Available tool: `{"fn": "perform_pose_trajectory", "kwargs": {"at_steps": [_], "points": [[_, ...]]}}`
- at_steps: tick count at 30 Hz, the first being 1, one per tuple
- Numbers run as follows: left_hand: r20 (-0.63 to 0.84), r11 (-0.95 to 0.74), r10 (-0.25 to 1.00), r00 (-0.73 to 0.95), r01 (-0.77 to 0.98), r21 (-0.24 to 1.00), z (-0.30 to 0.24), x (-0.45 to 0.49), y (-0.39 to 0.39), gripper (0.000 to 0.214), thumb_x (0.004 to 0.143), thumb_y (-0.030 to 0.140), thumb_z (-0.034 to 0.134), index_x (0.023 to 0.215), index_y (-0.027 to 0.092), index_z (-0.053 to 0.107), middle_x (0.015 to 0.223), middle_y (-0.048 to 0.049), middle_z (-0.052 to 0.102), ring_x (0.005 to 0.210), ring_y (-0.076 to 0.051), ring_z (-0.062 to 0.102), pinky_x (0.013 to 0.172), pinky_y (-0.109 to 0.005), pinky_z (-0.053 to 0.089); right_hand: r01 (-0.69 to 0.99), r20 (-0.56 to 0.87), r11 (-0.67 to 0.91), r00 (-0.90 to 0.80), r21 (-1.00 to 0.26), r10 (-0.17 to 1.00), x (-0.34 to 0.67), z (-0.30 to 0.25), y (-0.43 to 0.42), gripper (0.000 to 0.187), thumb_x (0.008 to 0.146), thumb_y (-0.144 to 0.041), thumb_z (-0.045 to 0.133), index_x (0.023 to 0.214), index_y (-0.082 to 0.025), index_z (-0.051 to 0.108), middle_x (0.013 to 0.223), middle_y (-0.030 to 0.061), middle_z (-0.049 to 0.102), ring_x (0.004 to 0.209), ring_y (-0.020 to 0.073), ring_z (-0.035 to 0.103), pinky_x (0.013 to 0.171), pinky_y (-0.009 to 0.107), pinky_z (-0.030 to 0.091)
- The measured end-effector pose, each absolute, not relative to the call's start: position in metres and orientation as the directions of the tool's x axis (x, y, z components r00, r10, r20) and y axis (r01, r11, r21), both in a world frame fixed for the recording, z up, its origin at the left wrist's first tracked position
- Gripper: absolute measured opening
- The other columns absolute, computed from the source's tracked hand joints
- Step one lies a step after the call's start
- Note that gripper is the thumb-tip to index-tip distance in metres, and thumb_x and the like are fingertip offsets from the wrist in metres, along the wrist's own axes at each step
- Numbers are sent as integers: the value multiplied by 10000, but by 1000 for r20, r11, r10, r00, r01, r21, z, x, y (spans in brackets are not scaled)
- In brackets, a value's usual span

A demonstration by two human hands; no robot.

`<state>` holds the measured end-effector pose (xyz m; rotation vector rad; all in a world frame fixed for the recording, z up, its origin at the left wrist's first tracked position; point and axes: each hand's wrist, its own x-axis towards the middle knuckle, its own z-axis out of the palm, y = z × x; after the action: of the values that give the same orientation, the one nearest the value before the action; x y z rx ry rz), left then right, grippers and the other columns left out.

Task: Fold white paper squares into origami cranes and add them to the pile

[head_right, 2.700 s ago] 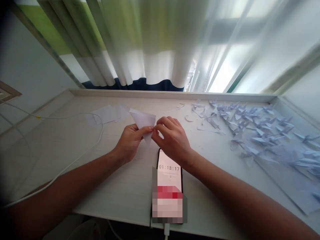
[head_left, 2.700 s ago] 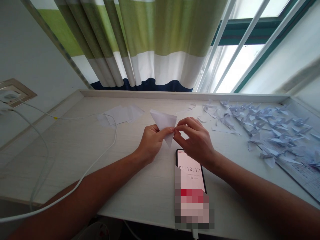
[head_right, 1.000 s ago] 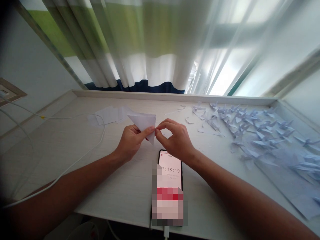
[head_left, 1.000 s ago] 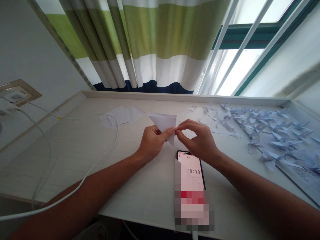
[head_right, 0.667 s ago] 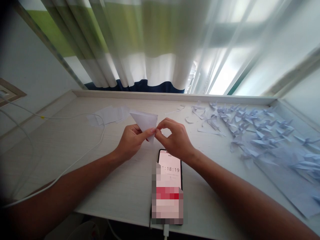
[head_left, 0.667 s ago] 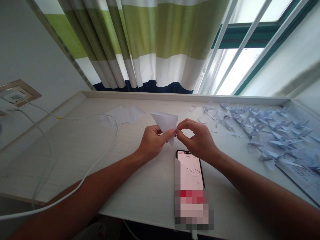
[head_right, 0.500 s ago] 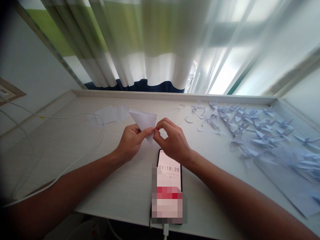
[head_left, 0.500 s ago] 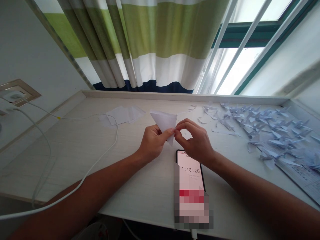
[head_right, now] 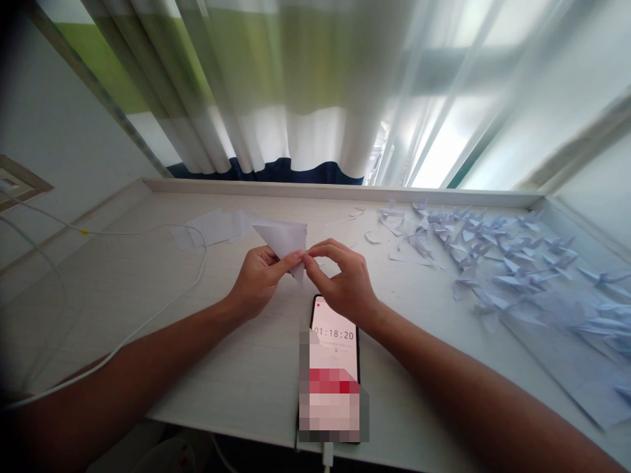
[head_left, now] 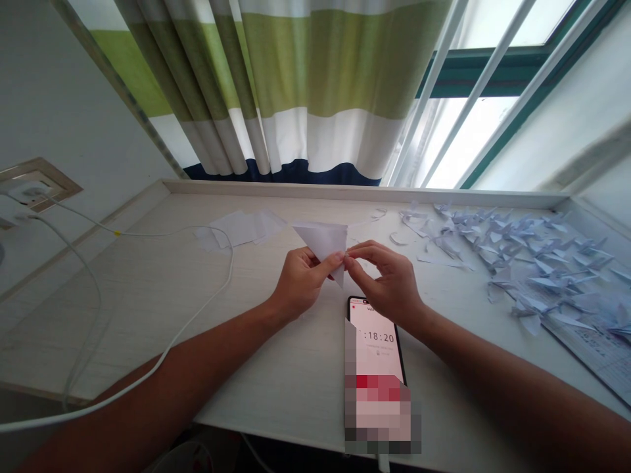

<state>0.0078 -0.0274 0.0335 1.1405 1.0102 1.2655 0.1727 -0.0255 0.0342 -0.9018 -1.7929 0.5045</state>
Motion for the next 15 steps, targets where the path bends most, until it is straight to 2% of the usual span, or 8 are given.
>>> {"fn": "perform_pose_trajectory", "kwargs": {"at_steps": [9,15], "points": [[47,-31,992,117,-137,990,31,3,-21,307,794,428,799,837,123,802,779,-76,753,693,-154,627,602,-264,529,379,628,654,-210,-654,749,175,36,-25,44,934,-227,696,910,-207,727,908,56,755,826,197,717,758,348,601],[8,18,983,184,-139,990,32,-1,-21,348,777,431,812,915,111,803,851,-101,775,761,-191,678,639,-296,572,371,520,556,-202,-744,830,174,37,-26,84,949,-268,674,897,-203,686,894,59,739,836,207,708,801,382,606]]}}
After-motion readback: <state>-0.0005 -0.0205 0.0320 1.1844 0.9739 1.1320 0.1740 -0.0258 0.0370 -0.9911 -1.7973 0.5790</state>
